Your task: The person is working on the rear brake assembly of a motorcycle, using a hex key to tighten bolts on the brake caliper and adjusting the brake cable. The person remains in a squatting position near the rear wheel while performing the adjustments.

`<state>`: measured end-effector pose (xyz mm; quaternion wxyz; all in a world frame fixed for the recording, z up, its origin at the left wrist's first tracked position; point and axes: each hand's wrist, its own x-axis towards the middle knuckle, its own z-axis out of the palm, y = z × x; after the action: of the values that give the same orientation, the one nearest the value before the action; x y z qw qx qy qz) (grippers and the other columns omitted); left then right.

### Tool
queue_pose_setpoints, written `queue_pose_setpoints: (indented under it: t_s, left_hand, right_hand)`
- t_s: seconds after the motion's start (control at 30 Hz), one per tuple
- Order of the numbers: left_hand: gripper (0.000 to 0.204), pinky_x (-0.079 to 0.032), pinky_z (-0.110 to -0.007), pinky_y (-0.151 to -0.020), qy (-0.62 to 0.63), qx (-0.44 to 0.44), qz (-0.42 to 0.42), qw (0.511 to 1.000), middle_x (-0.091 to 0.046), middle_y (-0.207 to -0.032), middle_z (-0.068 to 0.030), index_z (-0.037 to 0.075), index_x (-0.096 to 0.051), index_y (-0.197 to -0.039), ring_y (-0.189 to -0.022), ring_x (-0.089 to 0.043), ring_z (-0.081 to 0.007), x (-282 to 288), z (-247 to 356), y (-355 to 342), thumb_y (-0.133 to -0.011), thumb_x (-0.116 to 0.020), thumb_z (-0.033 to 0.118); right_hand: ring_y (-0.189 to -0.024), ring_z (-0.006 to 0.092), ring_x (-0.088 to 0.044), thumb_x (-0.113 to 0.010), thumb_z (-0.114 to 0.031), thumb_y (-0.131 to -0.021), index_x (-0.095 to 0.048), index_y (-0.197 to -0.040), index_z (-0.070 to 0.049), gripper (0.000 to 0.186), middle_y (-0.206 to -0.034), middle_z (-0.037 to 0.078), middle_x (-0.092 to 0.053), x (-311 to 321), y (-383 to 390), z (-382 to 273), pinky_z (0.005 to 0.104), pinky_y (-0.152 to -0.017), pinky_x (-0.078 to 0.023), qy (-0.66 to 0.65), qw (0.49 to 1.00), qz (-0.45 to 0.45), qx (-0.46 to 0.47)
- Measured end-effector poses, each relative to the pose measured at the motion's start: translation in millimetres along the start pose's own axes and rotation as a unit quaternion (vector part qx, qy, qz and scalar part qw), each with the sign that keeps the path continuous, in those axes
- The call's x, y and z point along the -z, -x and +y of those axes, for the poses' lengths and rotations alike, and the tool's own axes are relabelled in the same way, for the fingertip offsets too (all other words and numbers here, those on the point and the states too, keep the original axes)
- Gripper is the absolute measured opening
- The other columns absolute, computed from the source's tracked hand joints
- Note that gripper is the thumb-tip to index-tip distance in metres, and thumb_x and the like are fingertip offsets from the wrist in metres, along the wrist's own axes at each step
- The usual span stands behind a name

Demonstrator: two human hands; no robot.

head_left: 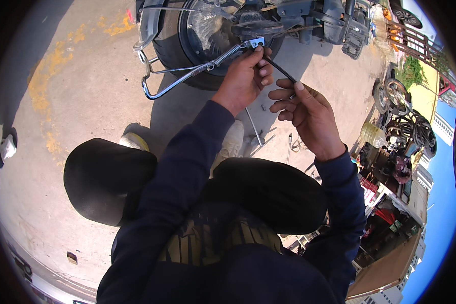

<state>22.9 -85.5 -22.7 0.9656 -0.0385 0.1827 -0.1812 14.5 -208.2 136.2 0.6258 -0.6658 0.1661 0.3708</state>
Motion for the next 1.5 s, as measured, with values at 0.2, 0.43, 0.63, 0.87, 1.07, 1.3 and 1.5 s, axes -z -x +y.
queue_pose_setpoints:
  t_s: [0.2, 0.43, 0.63, 0.87, 1.07, 1.3, 1.5]
  left_hand:
    - [0.024, -0.038, -0.026, -0.056, 0.041, -0.008, -0.01, 0.999, -0.045, -0.082, 0.0024, 0.005, -0.059, -0.108, -0.07, -0.044, -0.0105, 0.7, -1.3, -1.9, -0.108, -0.054, 0.029]
    - [0.025, -0.039, -0.025, -0.058, 0.124, -0.025, 0.021, 0.992, -0.044, -0.08, 0.002, 0.006, -0.058, -0.104, -0.069, -0.043, -0.0105, -7.5, -6.8, -8.2, -0.109, -0.051, 0.029]
    - [0.024, -0.036, -0.025, -0.057, 0.139, -0.028, 0.019, 0.99, -0.044, -0.08, 0.0018, 0.006, -0.057, -0.102, -0.067, -0.041, -0.0106, -10.4, -8.1, -4.0, -0.109, -0.05, 0.028]
    - [0.024, -0.035, -0.026, -0.054, 0.096, -0.024, 0.03, 0.995, -0.044, -0.079, 0.0019, 0.007, -0.057, -0.102, -0.067, -0.041, -0.0106, -17.8, -6.7, 3.4, -0.109, -0.051, 0.029]
    - [0.024, -0.035, -0.025, -0.054, 0.102, -0.033, 0.035, 0.994, -0.045, -0.08, 0.0019, 0.007, -0.056, -0.102, -0.067, -0.042, -0.0101, -14.1, -7.9, 0.2, -0.109, -0.05, 0.03]
    - [0.025, -0.036, -0.025, -0.055, 0.104, -0.035, 0.011, 0.994, -0.046, -0.082, 0.0016, 0.007, -0.056, -0.106, -0.068, -0.043, -0.0101, -14.7, -13.1, -1.6, -0.109, -0.052, 0.031]
    - [0.023, -0.037, -0.024, -0.057, 0.055, -0.023, 0.023, 0.998, -0.046, -0.081, 0.0028, 0.009, -0.056, -0.107, -0.067, -0.042, -0.0104, -15.4, -9.6, 3.4, -0.108, -0.052, 0.032]
  right_hand:
    - [-0.083, 0.0192, -0.072, -0.05, -0.027, -0.109, -0.06, -0.117, 0.006, 0.036, -0.101, 0.015, -0.074, -12.5, -3.4, -7.3, 0.0276, -0.073, -0.055, 0.187, 0.979, 0.069, 0.042]
    - [-0.074, 0.0156, -0.071, -0.051, -0.021, -0.108, -0.062, -0.107, 0.005, 0.029, -0.089, 0.012, -0.074, -26.9, -9.9, -37.6, 0.0272, -0.068, -0.055, 0.286, 0.957, 0.048, 0.015]
    - [-0.068, 0.02, -0.07, -0.058, -0.014, -0.103, -0.058, -0.101, 0.003, 0.017, -0.077, 0.011, -0.07, -16.9, -15.2, -51.3, 0.0317, -0.064, -0.056, 0.459, 0.888, -0.015, 0.013]
    - [-0.104, 0.0242, -0.065, -0.065, -0.015, -0.079, -0.059, -0.101, -0.004, 0.025, -0.106, 0.01, -0.068, -11.1, -34.8, -100.0, 0.0378, -0.088, -0.054, 0.912, 0.058, -0.166, 0.372]
    - [-0.106, 0.028, -0.07, -0.064, -0.018, -0.095, -0.037, -0.15, 0.005, 0.066, -0.134, 0.025, -0.059, 11.0, -10.2, -60.2, 0.0361, -0.086, -0.057, 0.578, 0.798, 0.096, 0.144]
    - [-0.082, 0.0241, -0.072, -0.06, -0.015, -0.099, -0.062, -0.119, -0.001, 0.025, -0.099, 0.014, -0.072, -22.3, -15.5, -57.1, 0.0323, -0.07, -0.056, 0.586, 0.802, 0.04, 0.11]
    - [-0.089, 0.0291, -0.071, -0.063, -0.008, -0.089, -0.056, -0.137, -0.01, 0.049, -0.119, 0.016, -0.067, -10.4, -22.9, -76.9, 0.0362, -0.068, -0.058, 0.857, 0.336, -0.054, 0.386]
